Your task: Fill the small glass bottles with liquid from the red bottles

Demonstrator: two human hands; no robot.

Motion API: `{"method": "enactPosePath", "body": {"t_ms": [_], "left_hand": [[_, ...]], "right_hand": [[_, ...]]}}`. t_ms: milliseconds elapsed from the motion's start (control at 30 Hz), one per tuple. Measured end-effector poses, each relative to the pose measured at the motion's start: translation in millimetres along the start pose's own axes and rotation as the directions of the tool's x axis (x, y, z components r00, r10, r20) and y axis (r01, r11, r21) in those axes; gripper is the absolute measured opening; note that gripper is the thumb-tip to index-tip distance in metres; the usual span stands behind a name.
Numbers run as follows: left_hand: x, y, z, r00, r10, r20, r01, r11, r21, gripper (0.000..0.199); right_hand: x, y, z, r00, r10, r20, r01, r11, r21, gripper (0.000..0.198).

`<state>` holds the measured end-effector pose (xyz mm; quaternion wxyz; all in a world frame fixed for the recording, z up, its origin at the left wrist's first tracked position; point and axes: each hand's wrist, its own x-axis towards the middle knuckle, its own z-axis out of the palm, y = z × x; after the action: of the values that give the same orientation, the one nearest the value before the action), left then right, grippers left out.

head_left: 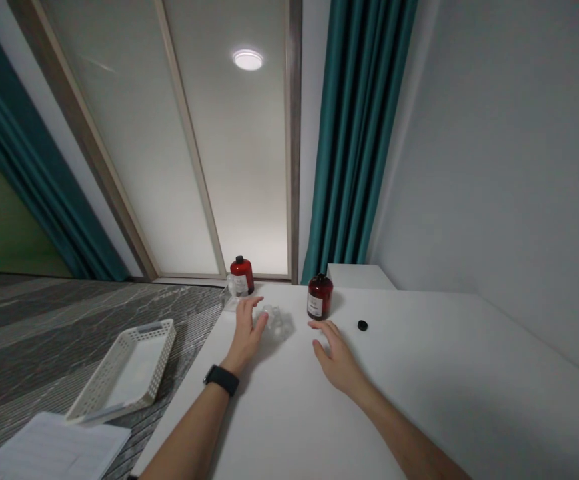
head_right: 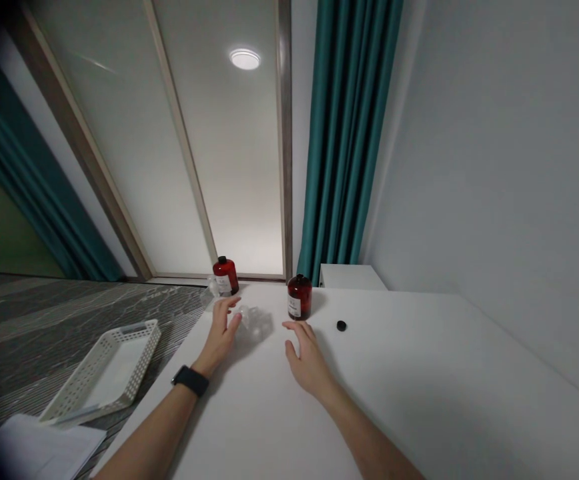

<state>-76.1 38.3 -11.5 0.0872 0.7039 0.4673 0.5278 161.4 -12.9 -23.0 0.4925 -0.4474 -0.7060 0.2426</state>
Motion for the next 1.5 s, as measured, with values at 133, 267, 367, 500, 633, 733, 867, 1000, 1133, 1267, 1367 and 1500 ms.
{"method": "enactPosePath", "body": {"t_ms": [133, 267, 367, 500, 633, 733, 867, 1000, 1133, 1267, 1367, 1500], "left_hand": [[1, 1, 0, 0.995, -0.013, 0.099, 0.011, 1.000, 0.028, 0.036], [3, 0, 0, 0.987, -0.002, 0.162, -0.003, 0.999, 0.032, 0.029], [3, 3, 1, 0.983, 0.018, 0.184, -0.018, 1.000, -0.001, 0.024], [-1, 23, 4, 0.973, 0.052, 0.224, -0.031, 0.995, -0.098, 0.018], [-7, 51, 7, 0.952, 0.089, 0.293, -0.020, 0.973, -0.232, 0.016], [-13, 64, 10, 0.946, 0.108, 0.306, -0.019, 0.960, -0.281, 0.017], [-17, 66, 12, 0.939, 0.138, 0.316, -0.050, 0.961, -0.271, 0.022], [-20, 65, 15, 0.939, 0.138, 0.315, -0.052, 0.963, -0.266, 0.023], [-23, 67, 17, 0.942, 0.141, 0.304, -0.052, 0.958, -0.284, 0.023], [-26, 71, 21, 0.959, 0.137, 0.246, -0.058, 0.951, -0.303, 0.016], [-26, 72, 25, 0.979, 0.123, 0.160, -0.067, 0.946, -0.317, 0.010], [-23, 68, 26, 0.981, 0.102, 0.166, -0.049, 0.954, -0.295, 0.016]], "right_hand": [[-1, -4, 0, 1.000, -0.015, 0.018, 0.015, 1.000, -0.011, 0.037], [-2, -5, 1, 0.999, -0.024, 0.031, 0.025, 0.999, -0.026, 0.037], [-2, -4, 1, 0.998, -0.029, 0.054, 0.031, 0.999, -0.043, 0.039], [-3, -2, 1, 0.997, -0.016, 0.069, 0.019, 0.999, -0.046, 0.044], [-5, -1, 3, 0.997, 0.012, 0.078, -0.011, 1.000, -0.019, 0.068], [-5, -1, 4, 0.992, 0.049, 0.116, -0.052, 0.998, 0.027, 0.086], [-2, -3, 1, 0.988, 0.060, 0.139, -0.063, 0.998, 0.014, 0.095], [1, -4, -2, 0.992, 0.030, 0.126, -0.020, 0.996, -0.083, 0.094], [1, -7, -2, 0.997, 0.007, 0.080, 0.007, 0.985, -0.174, 0.084], [-1, -14, 5, 1.000, -0.019, 0.010, 0.021, 0.969, -0.246, 0.074], [-1, -18, 10, 0.999, -0.040, -0.026, 0.032, 0.967, -0.253, 0.069], [0, -17, 9, 1.000, -0.009, -0.005, 0.008, 0.979, -0.203, 0.072]]}}
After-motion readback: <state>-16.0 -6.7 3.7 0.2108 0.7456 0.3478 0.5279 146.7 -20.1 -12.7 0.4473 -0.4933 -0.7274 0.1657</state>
